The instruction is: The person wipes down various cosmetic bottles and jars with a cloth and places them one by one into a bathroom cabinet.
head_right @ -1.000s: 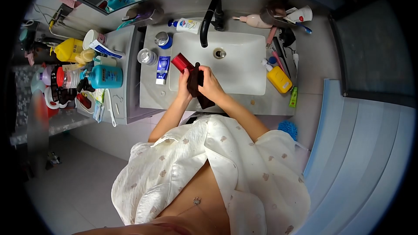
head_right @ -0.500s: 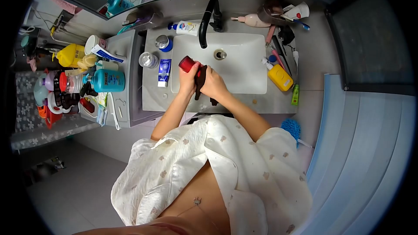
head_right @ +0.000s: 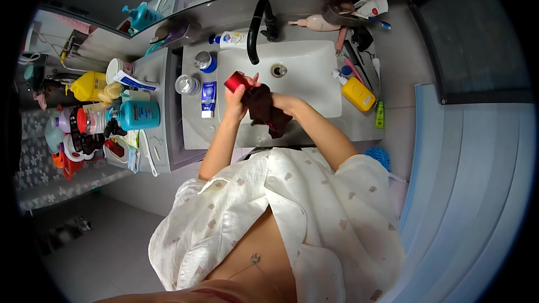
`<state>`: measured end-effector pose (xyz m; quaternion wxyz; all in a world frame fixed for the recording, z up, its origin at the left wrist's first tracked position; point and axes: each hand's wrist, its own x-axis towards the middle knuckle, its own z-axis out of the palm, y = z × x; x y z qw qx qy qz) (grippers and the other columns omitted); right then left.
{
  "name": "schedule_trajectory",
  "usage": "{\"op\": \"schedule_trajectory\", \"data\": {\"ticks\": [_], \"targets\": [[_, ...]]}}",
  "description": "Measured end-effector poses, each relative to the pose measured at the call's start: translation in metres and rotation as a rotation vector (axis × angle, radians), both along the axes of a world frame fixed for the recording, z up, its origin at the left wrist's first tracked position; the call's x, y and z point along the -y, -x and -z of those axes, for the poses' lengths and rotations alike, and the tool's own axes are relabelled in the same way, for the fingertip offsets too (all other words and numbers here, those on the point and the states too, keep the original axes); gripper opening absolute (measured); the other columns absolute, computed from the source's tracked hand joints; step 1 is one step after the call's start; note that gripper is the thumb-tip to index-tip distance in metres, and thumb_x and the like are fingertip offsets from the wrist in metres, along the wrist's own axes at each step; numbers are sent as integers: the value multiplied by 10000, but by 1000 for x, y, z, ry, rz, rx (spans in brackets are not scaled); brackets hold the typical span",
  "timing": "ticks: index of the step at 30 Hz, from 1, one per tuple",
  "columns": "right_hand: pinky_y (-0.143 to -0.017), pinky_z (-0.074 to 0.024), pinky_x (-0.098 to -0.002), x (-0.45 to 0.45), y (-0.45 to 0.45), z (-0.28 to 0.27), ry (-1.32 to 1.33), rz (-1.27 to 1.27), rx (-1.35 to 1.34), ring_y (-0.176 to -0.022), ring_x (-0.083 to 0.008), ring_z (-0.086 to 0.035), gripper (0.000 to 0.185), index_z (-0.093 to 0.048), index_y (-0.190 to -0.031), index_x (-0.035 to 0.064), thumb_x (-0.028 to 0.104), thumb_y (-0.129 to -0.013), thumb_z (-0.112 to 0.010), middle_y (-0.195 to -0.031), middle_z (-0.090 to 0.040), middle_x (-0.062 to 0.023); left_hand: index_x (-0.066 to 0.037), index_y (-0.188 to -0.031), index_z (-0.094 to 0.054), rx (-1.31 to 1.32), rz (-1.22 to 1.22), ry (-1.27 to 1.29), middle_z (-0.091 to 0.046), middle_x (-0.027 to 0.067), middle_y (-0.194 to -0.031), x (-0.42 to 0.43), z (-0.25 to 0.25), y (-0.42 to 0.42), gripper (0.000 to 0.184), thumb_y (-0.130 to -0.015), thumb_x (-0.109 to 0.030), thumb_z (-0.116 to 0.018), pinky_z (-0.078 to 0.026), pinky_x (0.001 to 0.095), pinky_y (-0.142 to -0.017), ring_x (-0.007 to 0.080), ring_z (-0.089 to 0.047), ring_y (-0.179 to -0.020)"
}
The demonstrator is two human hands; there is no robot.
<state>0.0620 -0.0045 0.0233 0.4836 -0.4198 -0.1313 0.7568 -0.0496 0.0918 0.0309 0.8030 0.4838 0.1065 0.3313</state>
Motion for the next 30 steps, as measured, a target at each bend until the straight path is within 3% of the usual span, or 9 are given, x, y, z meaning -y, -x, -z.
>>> {"op": "schedule_trajectory", "data": {"ticks": [3,7,9,12,16,23,26,28,30], "targets": [[-565,-461,-279,8,-5,22,-55,-206,-34,-671,-126,-557,190,-483,-871,68,242,-799,-509,-758,-560,-40,-48,-1021,-352,154,-74,265,-502,116,-812,0,-11,0,338,-783,-132,-576,-501,411,-694,239,-552,-735],[-551,-453,-317,12,-6,-27,-125,-184,77,-661,-168,-567,207,-474,-861,36,212,-773,-537,-730,-554,-85,-44,-1018,-348,117,-225,258,-506,117,-809,-1,-21,-2,289,-802,-83,-537,-496,383,-642,225,-545,-705],[-573,-451,-369,12,-3,-30,-479,-87,976,-685,-255,-575,264,-452,-881,0,175,-725,-574,-748,-540,-143,-43,-1013,-348,92,-319,254,-509,116,-807,-2,-24,-3,275,-807,-72,-528,-495,380,-643,221,-545,-698],[-642,-442,-389,15,15,-39,-407,147,1474,-768,-341,-547,459,-441,-963,-2,168,-610,-679,-836,-547,-166,-32,-981,-353,38,-498,261,-518,111,-791,2,-30,-7,232,-815,-52,-514,-492,364,-643,210,-547,-673],[-646,-450,-410,12,25,-33,-403,338,1681,-757,-372,-534,456,-432,-947,-16,189,-615,-668,-812,-529,-196,-16,-902,-402,-96,-653,272,-523,103,-770,11,-40,-16,143,-817,-63,-506,-481,345,-653,208,-547,-684],[-648,-459,-377,1,16,-53,-382,405,1288,-728,-347,-568,486,-445,-973,1,229,-607,-670,-819,-558,-178,-29,-1123,-354,-260,-72,-35,-513,90,-1015,10,-51,-10,379,-816,-133,-549,-387,295,-838,167,-491,-933],[-658,-448,-339,7,14,-63,-217,742,1091,-669,-278,-562,483,-445,-905,6,236,-563,-697,-740,-549,-122,-11,-1060,-440,-544,-449,-737,-508,118,-1009,19,-46,1,289,-808,-113,-538,-383,324,-822,220,-491,-918],[-632,-449,-324,7,7,-67,-127,880,1099,-666,-219,-549,464,-454,-878,8,204,-552,-719,-754,-540,-91,-4,-1005,-477,-606,-370,-546,-504,136,-1007,35,-34,17,256,-762,-50,-544,-370,362,-837,254,-473,-953],[-611,-447,-301,12,6,-74,-202,969,920,-673,-175,-542,408,-473,-850,15,156,-561,-725,-777,-536,-70,26,-1117,-389,-560,-79,-1073,-440,178,-1097,54,-28,16,441,-726,-47,-580,-360,348,-861,282,-445,-1010]]}}
